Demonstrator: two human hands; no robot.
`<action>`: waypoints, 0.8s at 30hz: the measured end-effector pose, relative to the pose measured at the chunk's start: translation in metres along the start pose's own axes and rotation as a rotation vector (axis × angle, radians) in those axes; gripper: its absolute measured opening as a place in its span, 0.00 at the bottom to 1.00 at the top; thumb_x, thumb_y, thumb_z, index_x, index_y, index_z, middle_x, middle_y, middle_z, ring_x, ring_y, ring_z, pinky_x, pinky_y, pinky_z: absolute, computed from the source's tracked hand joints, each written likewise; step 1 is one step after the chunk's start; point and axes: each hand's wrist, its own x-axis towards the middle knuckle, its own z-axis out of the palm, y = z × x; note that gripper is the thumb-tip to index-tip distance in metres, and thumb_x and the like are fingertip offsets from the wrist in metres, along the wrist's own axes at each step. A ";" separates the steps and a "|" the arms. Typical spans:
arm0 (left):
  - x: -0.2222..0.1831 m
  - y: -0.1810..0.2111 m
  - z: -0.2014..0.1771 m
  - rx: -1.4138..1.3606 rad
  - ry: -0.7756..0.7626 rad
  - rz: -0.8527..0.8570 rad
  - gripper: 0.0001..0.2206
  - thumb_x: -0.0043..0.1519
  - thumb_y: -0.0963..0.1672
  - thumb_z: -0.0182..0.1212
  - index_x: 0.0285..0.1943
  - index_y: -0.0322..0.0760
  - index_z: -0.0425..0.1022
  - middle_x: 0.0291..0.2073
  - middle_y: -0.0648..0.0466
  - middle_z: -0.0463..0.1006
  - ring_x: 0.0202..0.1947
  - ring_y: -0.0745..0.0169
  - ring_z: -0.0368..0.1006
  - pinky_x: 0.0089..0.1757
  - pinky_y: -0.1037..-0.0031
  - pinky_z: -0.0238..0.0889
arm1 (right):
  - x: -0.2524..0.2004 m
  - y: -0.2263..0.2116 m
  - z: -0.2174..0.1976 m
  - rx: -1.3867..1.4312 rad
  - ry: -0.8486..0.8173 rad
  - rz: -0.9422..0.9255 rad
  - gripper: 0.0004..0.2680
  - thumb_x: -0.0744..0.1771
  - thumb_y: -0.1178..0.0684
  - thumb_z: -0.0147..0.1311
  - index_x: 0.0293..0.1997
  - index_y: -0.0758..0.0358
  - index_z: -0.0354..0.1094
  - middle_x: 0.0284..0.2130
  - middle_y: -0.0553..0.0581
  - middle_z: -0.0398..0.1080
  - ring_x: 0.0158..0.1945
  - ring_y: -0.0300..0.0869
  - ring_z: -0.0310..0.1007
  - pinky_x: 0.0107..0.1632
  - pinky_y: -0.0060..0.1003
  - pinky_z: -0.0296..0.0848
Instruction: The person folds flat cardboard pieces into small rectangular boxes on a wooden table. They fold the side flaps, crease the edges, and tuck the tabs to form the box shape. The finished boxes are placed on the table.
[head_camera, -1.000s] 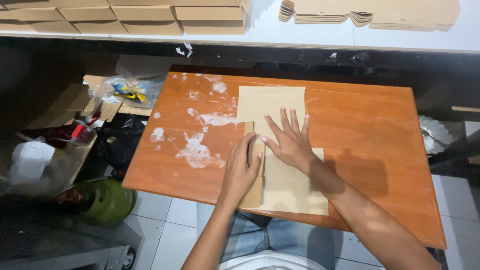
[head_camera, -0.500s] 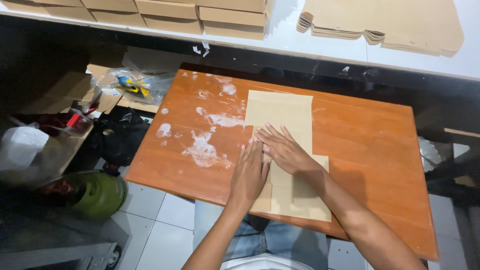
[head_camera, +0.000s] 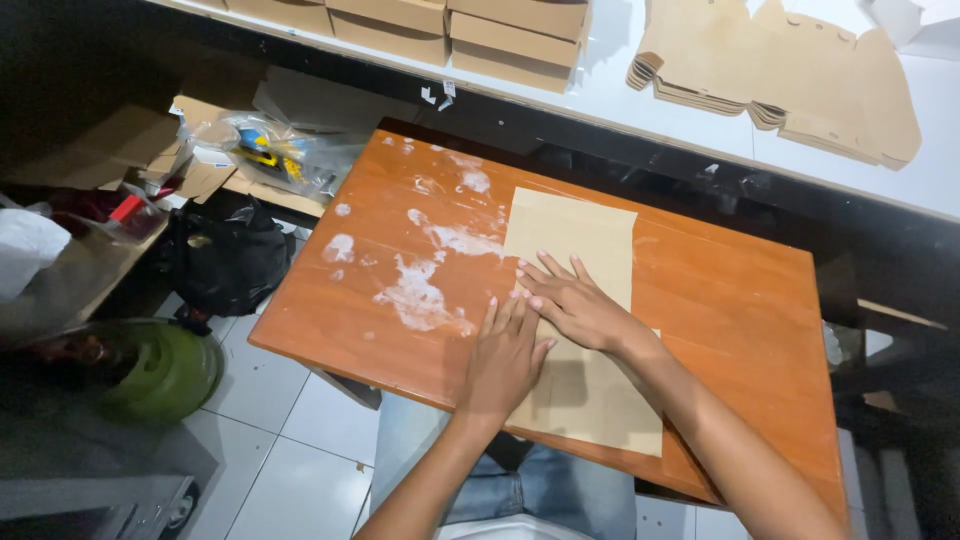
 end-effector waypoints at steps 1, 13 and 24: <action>-0.001 0.000 0.000 0.016 -0.010 -0.005 0.29 0.71 0.53 0.43 0.76 0.30 0.57 0.71 0.40 0.64 0.75 0.47 0.52 0.71 0.54 0.33 | 0.000 0.000 0.000 -0.022 0.007 -0.012 0.21 0.72 0.38 0.26 0.76 0.44 0.52 0.74 0.52 0.53 0.79 0.55 0.38 0.75 0.69 0.30; -0.003 -0.010 0.011 -0.001 0.141 0.022 0.25 0.66 0.53 0.55 0.69 0.39 0.65 0.58 0.45 0.78 0.67 0.53 0.65 0.66 0.58 0.48 | 0.075 0.023 0.023 0.021 0.424 0.180 0.29 0.63 0.33 0.61 0.73 0.47 0.59 0.68 0.53 0.64 0.72 0.48 0.57 0.70 0.58 0.51; -0.005 -0.013 0.013 -0.037 0.238 0.060 0.20 0.66 0.52 0.58 0.63 0.40 0.69 0.51 0.47 0.82 0.62 0.53 0.70 0.62 0.61 0.56 | 0.082 0.004 0.012 -0.064 0.370 0.145 0.22 0.64 0.46 0.56 0.68 0.44 0.66 0.69 0.56 0.63 0.72 0.51 0.56 0.67 0.61 0.51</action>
